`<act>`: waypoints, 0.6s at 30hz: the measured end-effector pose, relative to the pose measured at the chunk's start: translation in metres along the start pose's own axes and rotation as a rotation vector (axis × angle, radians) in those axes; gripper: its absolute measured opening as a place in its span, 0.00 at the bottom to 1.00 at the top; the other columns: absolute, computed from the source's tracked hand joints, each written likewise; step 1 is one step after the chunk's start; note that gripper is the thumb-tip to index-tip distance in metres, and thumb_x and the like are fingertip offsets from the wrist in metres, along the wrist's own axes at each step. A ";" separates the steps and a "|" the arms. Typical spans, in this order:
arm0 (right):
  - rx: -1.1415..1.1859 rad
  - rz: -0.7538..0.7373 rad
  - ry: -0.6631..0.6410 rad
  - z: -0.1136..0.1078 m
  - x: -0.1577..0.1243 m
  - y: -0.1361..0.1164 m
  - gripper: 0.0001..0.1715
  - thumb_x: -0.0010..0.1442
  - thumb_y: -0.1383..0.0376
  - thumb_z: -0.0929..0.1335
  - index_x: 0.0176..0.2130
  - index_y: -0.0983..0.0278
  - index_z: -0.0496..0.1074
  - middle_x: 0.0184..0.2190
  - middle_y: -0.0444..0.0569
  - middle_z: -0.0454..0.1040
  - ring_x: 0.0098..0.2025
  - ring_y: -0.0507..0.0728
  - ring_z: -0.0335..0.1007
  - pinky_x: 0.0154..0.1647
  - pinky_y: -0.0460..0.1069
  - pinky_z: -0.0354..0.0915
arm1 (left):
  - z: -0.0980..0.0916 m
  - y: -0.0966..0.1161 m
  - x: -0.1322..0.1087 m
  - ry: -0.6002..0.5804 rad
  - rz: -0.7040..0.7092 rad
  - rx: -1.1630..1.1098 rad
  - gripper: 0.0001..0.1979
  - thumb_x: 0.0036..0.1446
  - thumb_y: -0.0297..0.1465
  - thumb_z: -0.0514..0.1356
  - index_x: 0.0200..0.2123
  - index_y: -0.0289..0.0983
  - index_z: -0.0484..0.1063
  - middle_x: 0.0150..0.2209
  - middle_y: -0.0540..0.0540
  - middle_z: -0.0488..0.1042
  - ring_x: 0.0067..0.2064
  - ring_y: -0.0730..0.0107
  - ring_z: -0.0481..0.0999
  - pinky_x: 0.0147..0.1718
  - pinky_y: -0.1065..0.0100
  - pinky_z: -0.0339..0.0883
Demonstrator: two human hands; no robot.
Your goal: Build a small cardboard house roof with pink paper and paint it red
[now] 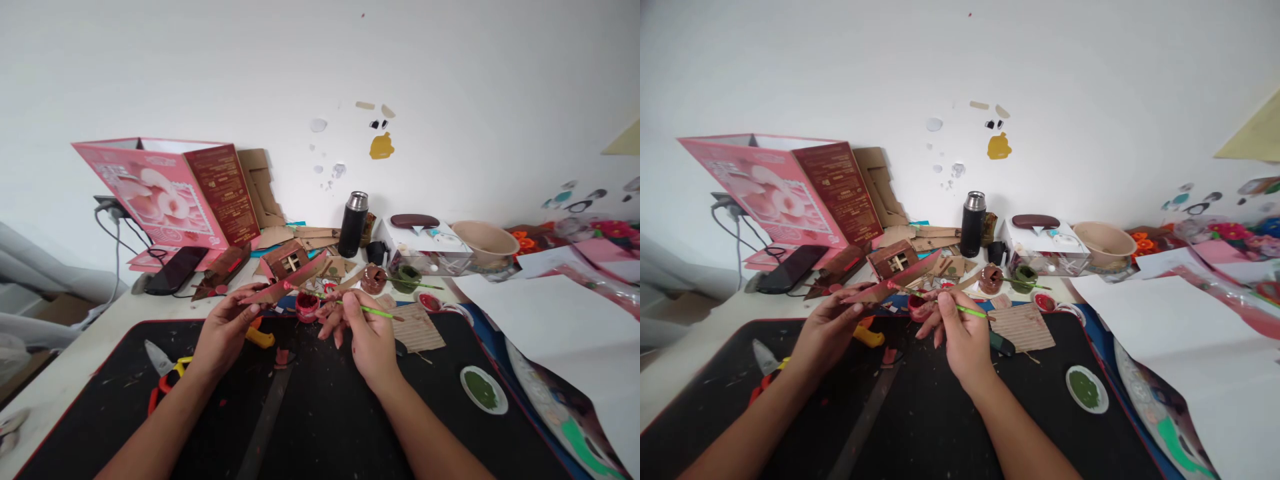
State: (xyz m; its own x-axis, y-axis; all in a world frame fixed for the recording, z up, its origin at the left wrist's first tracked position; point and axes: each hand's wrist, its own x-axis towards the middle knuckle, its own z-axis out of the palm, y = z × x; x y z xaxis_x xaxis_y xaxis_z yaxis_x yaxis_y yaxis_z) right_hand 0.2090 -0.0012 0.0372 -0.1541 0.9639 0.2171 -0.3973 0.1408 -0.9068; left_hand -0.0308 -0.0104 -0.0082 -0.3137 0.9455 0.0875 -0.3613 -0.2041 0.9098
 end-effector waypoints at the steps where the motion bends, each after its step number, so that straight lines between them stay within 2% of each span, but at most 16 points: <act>1: 0.007 -0.003 -0.006 0.000 0.000 0.000 0.26 0.70 0.45 0.71 0.42 0.65 0.79 0.30 0.54 0.84 0.22 0.55 0.81 0.15 0.41 0.60 | 0.000 0.000 0.000 -0.001 -0.003 0.000 0.14 0.44 0.34 0.81 0.35 0.43 0.86 0.51 0.46 0.84 0.46 0.64 0.84 0.47 0.67 0.80; 10: -0.009 -0.002 -0.094 0.004 -0.005 0.003 0.24 0.72 0.46 0.70 0.43 0.65 0.79 0.33 0.55 0.85 0.23 0.54 0.81 0.16 0.41 0.59 | 0.001 -0.001 -0.001 0.005 -0.001 0.032 0.14 0.43 0.34 0.82 0.33 0.42 0.85 0.50 0.45 0.83 0.49 0.61 0.84 0.48 0.66 0.80; 18: -0.022 -0.001 -0.042 0.002 -0.002 -0.001 0.25 0.71 0.46 0.71 0.41 0.65 0.79 0.30 0.53 0.84 0.21 0.53 0.80 0.16 0.40 0.59 | -0.001 -0.001 -0.001 -0.003 -0.021 0.024 0.16 0.43 0.36 0.82 0.36 0.42 0.86 0.50 0.45 0.84 0.47 0.63 0.84 0.48 0.68 0.80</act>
State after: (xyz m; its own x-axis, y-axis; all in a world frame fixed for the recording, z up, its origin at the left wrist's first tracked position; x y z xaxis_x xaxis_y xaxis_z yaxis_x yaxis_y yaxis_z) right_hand 0.2074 -0.0039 0.0384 -0.1917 0.9535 0.2324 -0.3772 0.1471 -0.9144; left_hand -0.0314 -0.0111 -0.0096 -0.3041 0.9501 0.0697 -0.3464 -0.1784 0.9209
